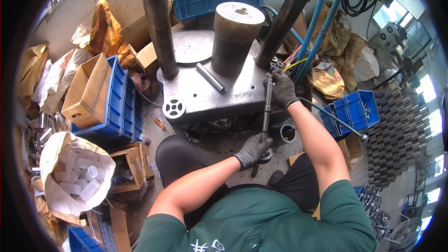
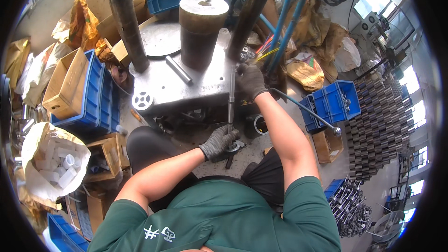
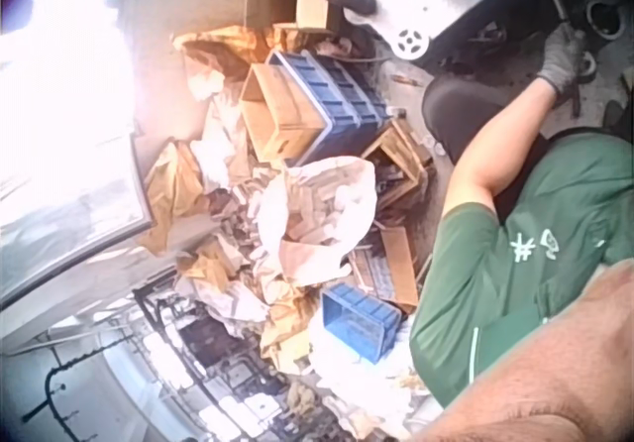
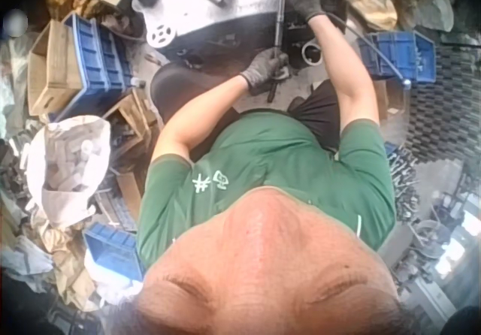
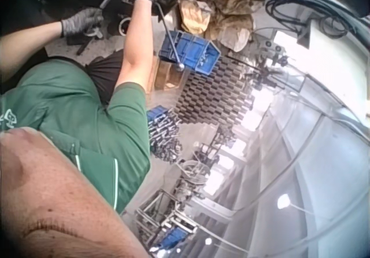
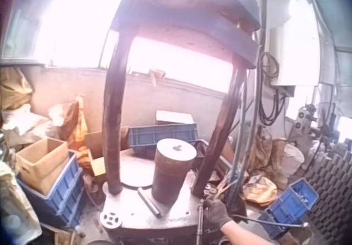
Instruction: Operating a vertical press machine to assemble or stamp metal components.
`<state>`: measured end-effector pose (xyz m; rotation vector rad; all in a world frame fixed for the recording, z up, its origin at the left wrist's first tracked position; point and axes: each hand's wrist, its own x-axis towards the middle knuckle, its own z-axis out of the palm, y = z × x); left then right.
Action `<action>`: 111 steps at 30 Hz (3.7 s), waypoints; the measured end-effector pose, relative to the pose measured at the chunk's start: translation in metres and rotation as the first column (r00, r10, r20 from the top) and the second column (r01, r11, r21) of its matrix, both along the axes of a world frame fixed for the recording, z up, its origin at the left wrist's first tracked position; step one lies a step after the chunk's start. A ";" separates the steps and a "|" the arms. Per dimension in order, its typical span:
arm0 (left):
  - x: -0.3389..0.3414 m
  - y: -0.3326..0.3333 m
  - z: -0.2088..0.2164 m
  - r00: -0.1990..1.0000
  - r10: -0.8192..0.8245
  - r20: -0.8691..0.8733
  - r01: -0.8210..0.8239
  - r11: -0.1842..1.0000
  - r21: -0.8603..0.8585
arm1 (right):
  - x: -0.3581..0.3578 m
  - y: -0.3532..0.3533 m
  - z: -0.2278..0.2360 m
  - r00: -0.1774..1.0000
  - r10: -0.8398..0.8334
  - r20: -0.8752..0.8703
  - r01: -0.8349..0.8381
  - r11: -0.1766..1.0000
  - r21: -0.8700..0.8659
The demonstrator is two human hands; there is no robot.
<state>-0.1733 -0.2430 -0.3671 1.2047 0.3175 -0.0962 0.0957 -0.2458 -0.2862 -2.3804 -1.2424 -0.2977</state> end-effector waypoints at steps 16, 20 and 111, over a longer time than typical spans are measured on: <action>0.004 -0.008 -0.016 0.985 0.077 -0.153 -0.098 0.987 -0.131 | -0.016 -0.011 -0.004 0.993 0.113 -0.032 -0.112 0.993 0.032; 0.003 -0.007 -0.020 0.982 0.074 -0.174 -0.101 0.983 -0.150 | -0.016 -0.022 -0.004 0.990 0.135 -0.040 -0.137 0.989 -0.064; 0.199 0.301 0.296 0.673 0.406 0.618 -0.740 0.359 0.569 | -0.076 -0.286 0.225 0.986 -0.046 -0.160 -0.034 0.887 -0.461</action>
